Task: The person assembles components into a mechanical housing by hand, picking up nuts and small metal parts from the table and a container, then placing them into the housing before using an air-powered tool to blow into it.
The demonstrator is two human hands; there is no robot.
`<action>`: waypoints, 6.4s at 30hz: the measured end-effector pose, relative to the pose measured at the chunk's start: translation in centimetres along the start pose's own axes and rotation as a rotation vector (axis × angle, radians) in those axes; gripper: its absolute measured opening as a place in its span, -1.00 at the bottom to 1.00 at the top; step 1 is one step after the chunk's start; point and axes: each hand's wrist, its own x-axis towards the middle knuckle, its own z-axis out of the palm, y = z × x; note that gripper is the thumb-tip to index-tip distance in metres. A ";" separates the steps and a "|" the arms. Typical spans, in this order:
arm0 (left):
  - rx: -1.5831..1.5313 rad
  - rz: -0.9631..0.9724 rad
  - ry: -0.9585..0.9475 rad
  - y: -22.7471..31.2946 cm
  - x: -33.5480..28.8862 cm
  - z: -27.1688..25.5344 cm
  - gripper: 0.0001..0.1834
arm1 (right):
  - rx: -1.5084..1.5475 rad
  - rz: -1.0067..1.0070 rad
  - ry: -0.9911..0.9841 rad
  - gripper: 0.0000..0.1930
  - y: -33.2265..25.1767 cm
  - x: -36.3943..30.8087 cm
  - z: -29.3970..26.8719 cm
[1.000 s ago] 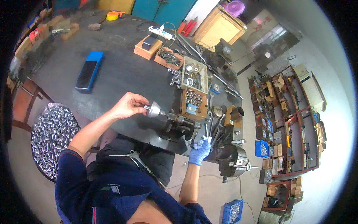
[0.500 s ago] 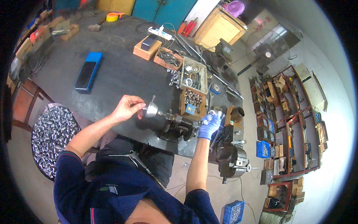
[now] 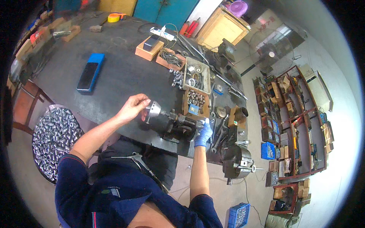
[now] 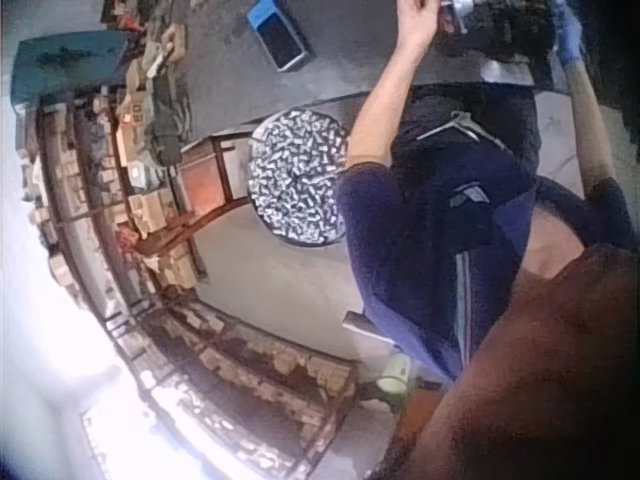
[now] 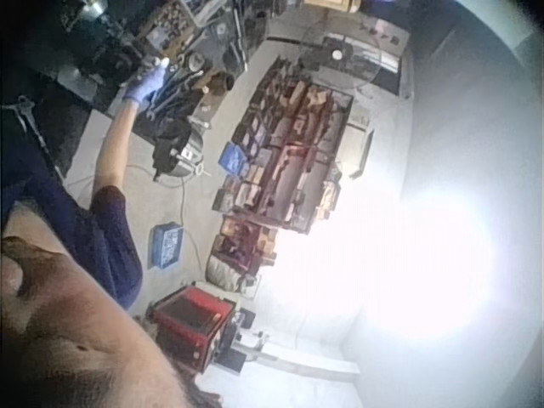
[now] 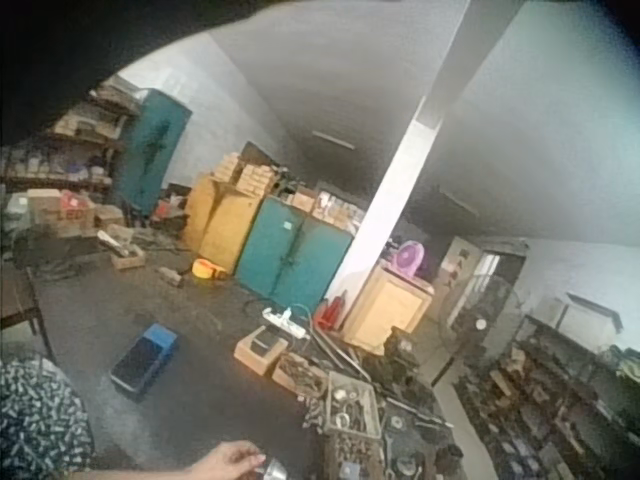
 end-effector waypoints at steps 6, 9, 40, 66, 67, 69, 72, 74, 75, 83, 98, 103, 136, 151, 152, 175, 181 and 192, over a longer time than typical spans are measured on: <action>0.139 0.063 0.215 -0.9 0.0 1.4 -0.87 | -0.009 -0.060 -0.095 -0.75 -1.4 -0.5 2.1; 0.110 0.062 0.222 -1.1 0.1 1.4 -0.88 | -0.023 -0.124 -0.088 -0.69 -4.0 0.6 4.0; 0.348 0.428 0.386 -3.0 -0.2 3.1 -0.91 | 0.187 -0.212 -0.256 -0.63 -8.9 -9.9 2.9; 0.272 0.357 0.278 -2.3 0.0 2.8 -0.91 | 0.195 -0.266 -0.119 -0.67 -10.0 -5.2 6.1; 0.256 0.362 0.276 -2.4 0.1 2.7 -0.92 | 0.170 -0.257 -0.110 -0.67 -10.0 -5.3 6.5; 0.247 0.367 0.273 -2.5 0.3 2.4 -0.92 | 0.164 -0.256 -0.139 -0.71 -9.9 -5.2 6.6; 0.249 0.321 0.255 -2.2 0.2 2.4 -0.92 | 0.202 -0.255 -0.240 -0.77 -9.6 -5.4 5.1; 0.245 0.245 0.224 -2.0 0.3 2.1 -0.91 | 0.222 -0.216 -0.301 -0.76 -9.9 -6.3 4.8; 0.212 0.242 0.235 -1.9 0.3 2.1 -0.91 | 0.188 -0.243 -0.290 -0.76 -10.1 -7.2 4.7; 0.208 0.300 0.288 -2.2 0.2 2.6 -0.90 | 0.054 -0.201 -0.125 -0.78 -9.7 -4.0 5.9; -0.069 0.008 0.176 -1.3 0.1 1.6 -0.90 | 0.120 -0.159 -0.139 -0.69 -5.1 -12.2 0.0; -0.145 -0.041 0.142 -1.1 0.3 1.9 -0.88 | 0.021 -0.110 0.058 -0.68 -4.0 -10.0 -0.6; -0.241 -0.176 0.233 -0.8 0.4 1.5 -0.88 | -0.134 -0.236 0.150 -0.72 -1.6 0.5 1.4; -0.356 -0.238 0.126 -1.0 -7.6 -4.0 -0.71 | -0.373 -0.694 0.072 -0.89 -3.1 -18.6 -2.4; -0.400 -0.271 0.126 -1.9 -8.8 -4.2 -0.71 | -0.396 -0.595 -0.032 -0.93 -1.7 -20.6 -2.3; -0.670 -0.233 0.166 -7.2 -16.7 -6.7 -0.73 | -0.491 0.685 -1.031 -0.51 10.4 -22.7 2.7; -0.546 -0.247 0.187 -6.8 -16.4 -6.5 -0.70 | -0.648 0.881 -0.977 -0.48 7.2 -22.6 2.4; 1.054 0.087 -0.131 -8.5 -16.9 -5.4 -0.65 | -1.130 0.395 -0.751 -0.64 1.7 -24.0 4.0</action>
